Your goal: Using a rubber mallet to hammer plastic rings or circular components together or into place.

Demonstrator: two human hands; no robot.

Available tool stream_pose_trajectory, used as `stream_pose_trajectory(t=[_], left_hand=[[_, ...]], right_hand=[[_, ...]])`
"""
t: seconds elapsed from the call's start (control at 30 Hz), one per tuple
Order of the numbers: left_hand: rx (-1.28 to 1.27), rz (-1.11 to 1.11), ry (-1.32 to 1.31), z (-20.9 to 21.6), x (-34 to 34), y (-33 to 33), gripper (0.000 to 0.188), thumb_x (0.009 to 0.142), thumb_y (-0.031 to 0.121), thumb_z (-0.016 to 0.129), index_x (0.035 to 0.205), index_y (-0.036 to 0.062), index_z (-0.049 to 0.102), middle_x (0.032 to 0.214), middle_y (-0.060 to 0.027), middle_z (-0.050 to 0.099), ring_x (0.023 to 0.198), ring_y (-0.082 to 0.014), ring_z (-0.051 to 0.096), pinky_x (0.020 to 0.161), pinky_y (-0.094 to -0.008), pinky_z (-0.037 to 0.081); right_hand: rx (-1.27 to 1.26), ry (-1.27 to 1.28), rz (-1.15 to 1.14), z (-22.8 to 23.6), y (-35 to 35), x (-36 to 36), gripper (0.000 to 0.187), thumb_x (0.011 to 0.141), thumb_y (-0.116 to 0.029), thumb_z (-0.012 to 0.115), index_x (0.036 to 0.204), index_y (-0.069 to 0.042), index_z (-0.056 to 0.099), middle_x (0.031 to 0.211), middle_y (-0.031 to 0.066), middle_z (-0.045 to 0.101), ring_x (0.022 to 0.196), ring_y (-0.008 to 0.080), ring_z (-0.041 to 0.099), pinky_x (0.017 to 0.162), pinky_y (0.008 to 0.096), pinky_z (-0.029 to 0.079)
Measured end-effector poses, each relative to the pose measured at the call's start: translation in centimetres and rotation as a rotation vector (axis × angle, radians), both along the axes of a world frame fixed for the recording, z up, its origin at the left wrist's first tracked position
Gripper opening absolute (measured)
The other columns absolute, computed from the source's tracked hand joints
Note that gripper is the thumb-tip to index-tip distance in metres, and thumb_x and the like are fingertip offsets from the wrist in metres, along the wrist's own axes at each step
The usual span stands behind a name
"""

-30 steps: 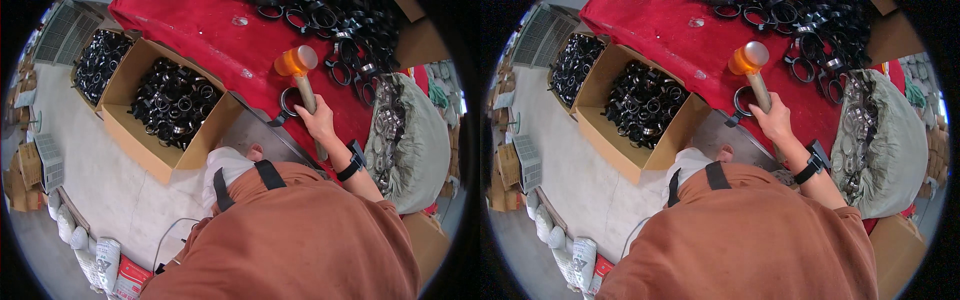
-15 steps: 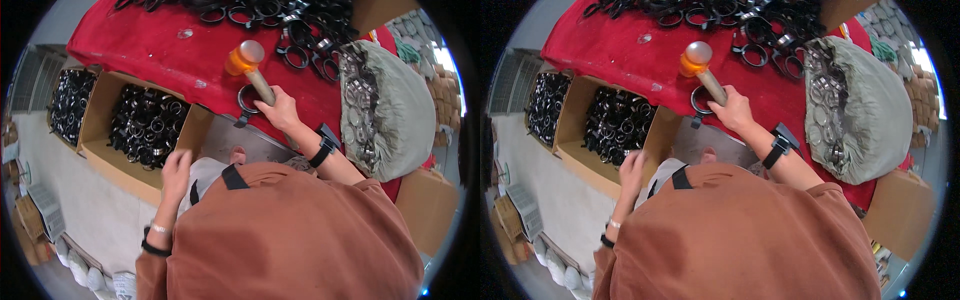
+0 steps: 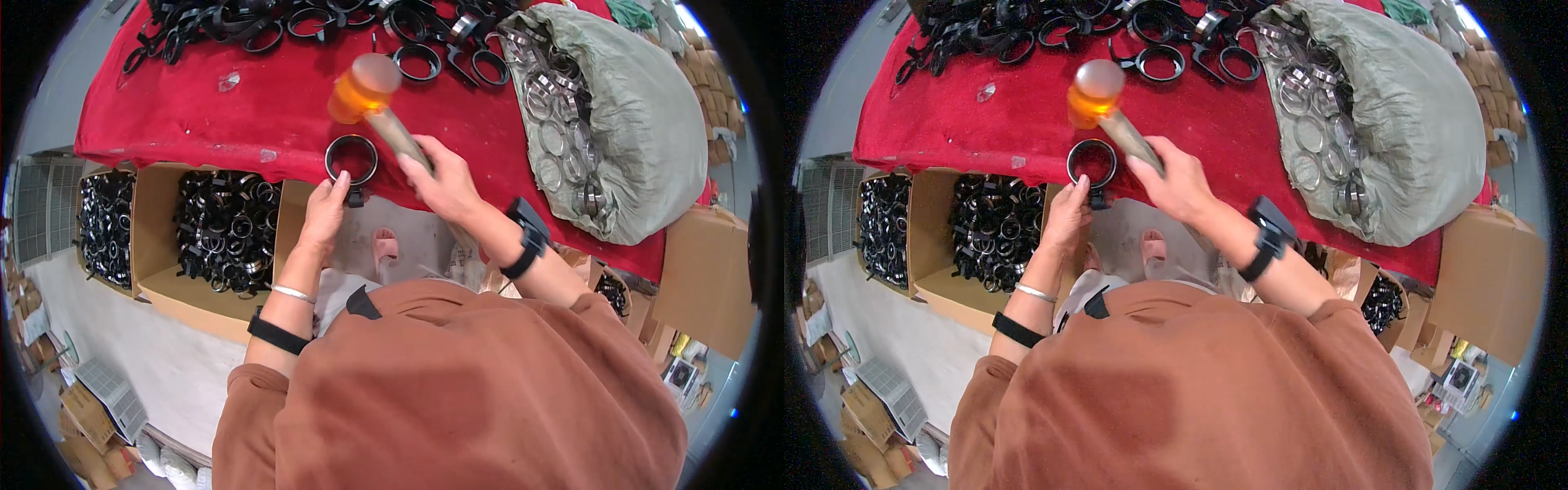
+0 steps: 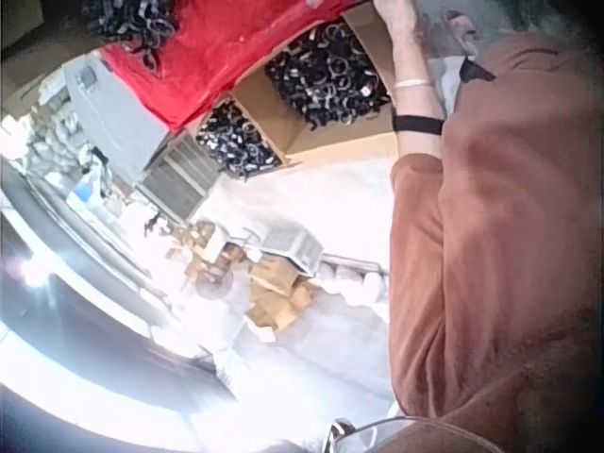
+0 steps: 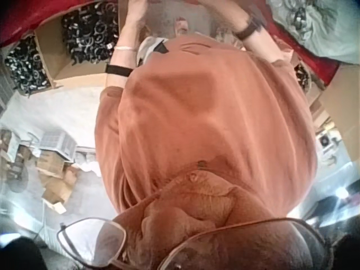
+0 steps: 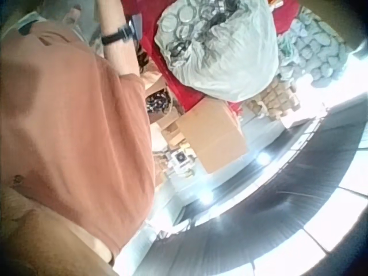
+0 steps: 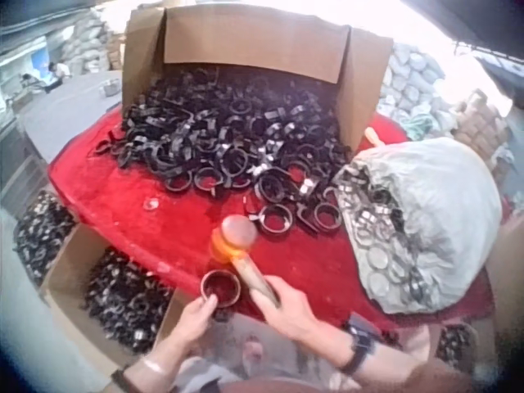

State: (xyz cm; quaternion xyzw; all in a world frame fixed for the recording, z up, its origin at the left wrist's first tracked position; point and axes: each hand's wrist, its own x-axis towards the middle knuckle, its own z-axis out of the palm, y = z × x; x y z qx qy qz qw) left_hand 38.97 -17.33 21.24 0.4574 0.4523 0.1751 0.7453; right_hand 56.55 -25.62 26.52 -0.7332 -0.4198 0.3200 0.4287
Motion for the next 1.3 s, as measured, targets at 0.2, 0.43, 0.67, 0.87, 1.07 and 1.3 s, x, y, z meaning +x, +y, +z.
stream_pose_trajectory(t=[0.2,0.43,0.67,0.87,1.07,1.3], left_hand=[[-0.047,0.145,-0.018,-0.1,0.0,-0.2,0.038,0.090,0.040,0.053,0.091,0.0024,0.057,0.078,-0.0100,0.064,0.067,-0.0142,0.061,0.066,-0.0266,0.050],[-0.031,0.114,0.001,-1.5,0.1,0.6,0.043,0.090,0.043,0.053,0.082,0.0007,0.056,0.074,-0.0110,0.065,0.066,-0.0139,0.061,0.067,-0.0262,0.048],[-0.078,0.059,-0.026,-2.3,-0.8,1.0,0.045,0.087,0.044,0.056,0.082,-0.0003,0.060,0.072,-0.0110,0.065,0.066,-0.0142,0.061,0.067,-0.0265,0.047],[-0.048,0.052,-0.063,-2.5,-0.7,1.9,0.049,0.083,0.046,0.061,0.082,-0.0033,0.061,0.071,-0.0115,0.065,0.063,-0.0144,0.060,0.065,-0.0275,0.047],[-0.043,0.044,-0.034,-2.4,-1.0,2.2,0.047,0.084,0.048,0.057,0.076,0.0027,0.064,0.070,-0.0071,0.066,0.061,-0.0102,0.059,0.055,-0.0226,0.038],[-0.088,0.136,-0.020,-1.7,-0.1,0.9,0.044,0.081,0.046,0.063,0.086,0.0029,0.055,0.072,-0.0072,0.064,0.062,-0.0116,0.058,0.055,-0.0238,0.042]], right_hand=[[-0.211,0.126,-0.036,3.2,-8.3,0.4,0.039,0.086,-0.017,0.058,0.121,-0.003,0.051,0.089,0.0186,0.065,0.085,0.0265,0.065,0.072,0.0334,0.049],[0.144,-0.268,0.023,4.0,-9.8,-4.2,0.049,0.084,-0.005,0.055,0.130,0.001,0.043,0.097,0.0218,0.059,0.085,0.0313,0.062,0.076,0.0335,0.048],[-0.074,-0.298,0.093,3.7,-10.2,-5.2,0.051,0.084,-0.007,0.056,0.132,-0.005,0.042,0.086,0.0211,0.056,0.073,0.0345,0.058,0.066,0.0391,0.047],[0.042,-0.391,0.027,4.0,-9.8,-6.3,0.051,0.085,-0.008,0.055,0.134,-0.001,0.039,0.102,0.0229,0.059,0.091,0.0297,0.062,0.079,0.0330,0.048],[-0.092,-0.262,0.057,6.9,-6.6,-5.2,0.048,0.085,-0.009,0.055,0.131,-0.001,0.042,0.107,0.0242,0.059,0.096,0.0305,0.062,0.081,0.0335,0.048],[0.207,-0.443,0.067,3.1,0.9,-5.1,0.048,0.086,-0.010,0.055,0.131,-0.002,0.041,0.108,0.0256,0.058,0.097,0.0328,0.061,0.080,0.0365,0.049]])
